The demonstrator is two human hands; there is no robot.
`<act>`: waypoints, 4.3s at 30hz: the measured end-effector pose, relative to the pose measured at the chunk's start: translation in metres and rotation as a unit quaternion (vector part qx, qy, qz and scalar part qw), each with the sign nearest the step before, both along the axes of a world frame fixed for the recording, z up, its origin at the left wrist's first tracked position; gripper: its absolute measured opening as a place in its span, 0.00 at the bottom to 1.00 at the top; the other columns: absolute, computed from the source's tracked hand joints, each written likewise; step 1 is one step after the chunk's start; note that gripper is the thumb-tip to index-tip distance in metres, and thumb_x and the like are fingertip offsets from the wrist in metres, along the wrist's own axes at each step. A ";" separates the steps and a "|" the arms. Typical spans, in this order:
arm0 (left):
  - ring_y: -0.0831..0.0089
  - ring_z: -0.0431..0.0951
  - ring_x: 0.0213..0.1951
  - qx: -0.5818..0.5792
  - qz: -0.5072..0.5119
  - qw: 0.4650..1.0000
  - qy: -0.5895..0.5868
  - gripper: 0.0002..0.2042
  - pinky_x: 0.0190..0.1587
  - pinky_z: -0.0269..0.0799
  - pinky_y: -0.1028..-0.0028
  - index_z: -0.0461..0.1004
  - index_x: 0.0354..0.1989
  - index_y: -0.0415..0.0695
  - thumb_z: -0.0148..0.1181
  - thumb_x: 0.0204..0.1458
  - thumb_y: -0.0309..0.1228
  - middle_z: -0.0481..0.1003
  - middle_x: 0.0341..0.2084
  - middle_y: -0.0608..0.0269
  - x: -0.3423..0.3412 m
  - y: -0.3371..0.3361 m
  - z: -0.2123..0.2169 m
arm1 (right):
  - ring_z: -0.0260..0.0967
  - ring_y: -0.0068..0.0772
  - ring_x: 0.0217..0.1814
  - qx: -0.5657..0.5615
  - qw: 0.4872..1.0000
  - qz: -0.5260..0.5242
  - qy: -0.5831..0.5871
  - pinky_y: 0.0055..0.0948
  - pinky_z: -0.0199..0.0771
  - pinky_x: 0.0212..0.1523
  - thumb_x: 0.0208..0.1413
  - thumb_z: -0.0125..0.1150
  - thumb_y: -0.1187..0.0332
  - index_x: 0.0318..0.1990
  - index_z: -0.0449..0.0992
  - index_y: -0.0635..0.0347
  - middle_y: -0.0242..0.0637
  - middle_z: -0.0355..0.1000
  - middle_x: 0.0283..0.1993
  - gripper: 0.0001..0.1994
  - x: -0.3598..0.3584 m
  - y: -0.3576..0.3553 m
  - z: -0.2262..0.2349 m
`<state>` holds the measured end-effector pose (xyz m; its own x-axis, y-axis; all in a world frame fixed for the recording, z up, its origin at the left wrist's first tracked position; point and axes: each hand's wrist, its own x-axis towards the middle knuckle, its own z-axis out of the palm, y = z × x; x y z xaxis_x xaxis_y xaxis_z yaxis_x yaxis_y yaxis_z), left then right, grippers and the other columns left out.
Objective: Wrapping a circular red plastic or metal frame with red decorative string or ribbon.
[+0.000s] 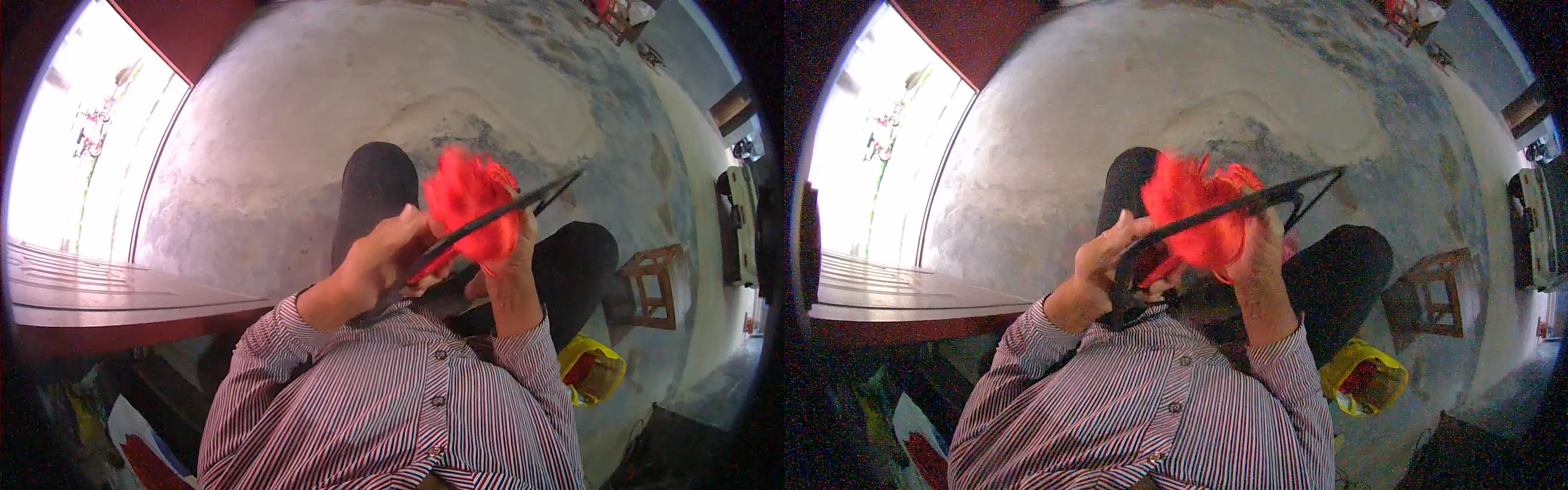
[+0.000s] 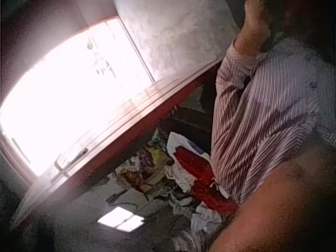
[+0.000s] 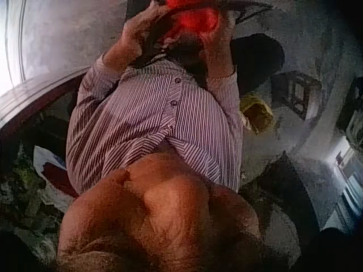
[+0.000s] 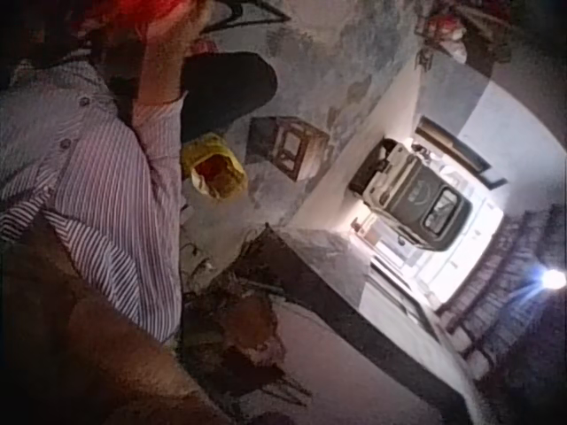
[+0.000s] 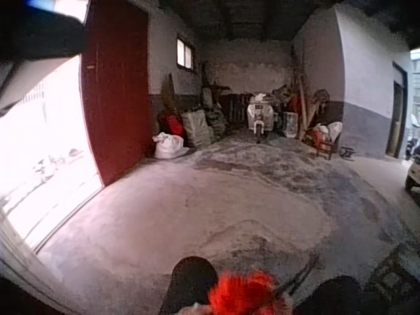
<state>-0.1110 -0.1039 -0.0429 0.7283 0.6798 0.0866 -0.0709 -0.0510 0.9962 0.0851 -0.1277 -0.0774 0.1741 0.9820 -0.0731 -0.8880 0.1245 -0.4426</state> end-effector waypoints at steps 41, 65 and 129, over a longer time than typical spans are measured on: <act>0.80 0.73 0.39 -0.323 0.077 0.927 -0.177 0.16 0.44 0.70 0.79 0.69 0.50 0.38 0.52 0.57 0.35 0.73 0.37 0.68 0.004 0.010 0.001 | 0.70 0.20 0.32 0.002 0.910 0.028 -0.414 0.24 0.71 0.38 0.52 0.61 0.72 0.36 0.68 0.61 0.32 0.71 0.33 0.08 -0.006 -0.002 0.035; 0.80 0.64 0.16 -0.259 0.013 0.961 -0.091 0.15 0.15 0.57 0.81 0.66 0.48 0.40 0.58 0.53 0.31 0.68 0.21 0.60 -0.004 0.014 0.021 | 0.62 0.48 0.58 0.196 0.979 0.005 0.051 0.50 0.53 0.64 0.47 0.56 0.58 0.49 0.68 0.66 0.48 0.69 0.48 0.24 0.019 -0.009 -0.003; 0.79 0.63 0.16 -0.302 -0.041 0.940 -0.152 0.16 0.16 0.55 0.80 0.65 0.46 0.40 0.51 0.55 0.37 0.68 0.23 0.62 0.005 0.029 0.001 | 0.65 0.33 0.32 0.187 0.979 -0.079 0.016 0.35 0.66 0.37 0.60 0.46 0.48 0.39 0.65 0.57 0.33 0.69 0.31 0.19 0.032 -0.046 0.019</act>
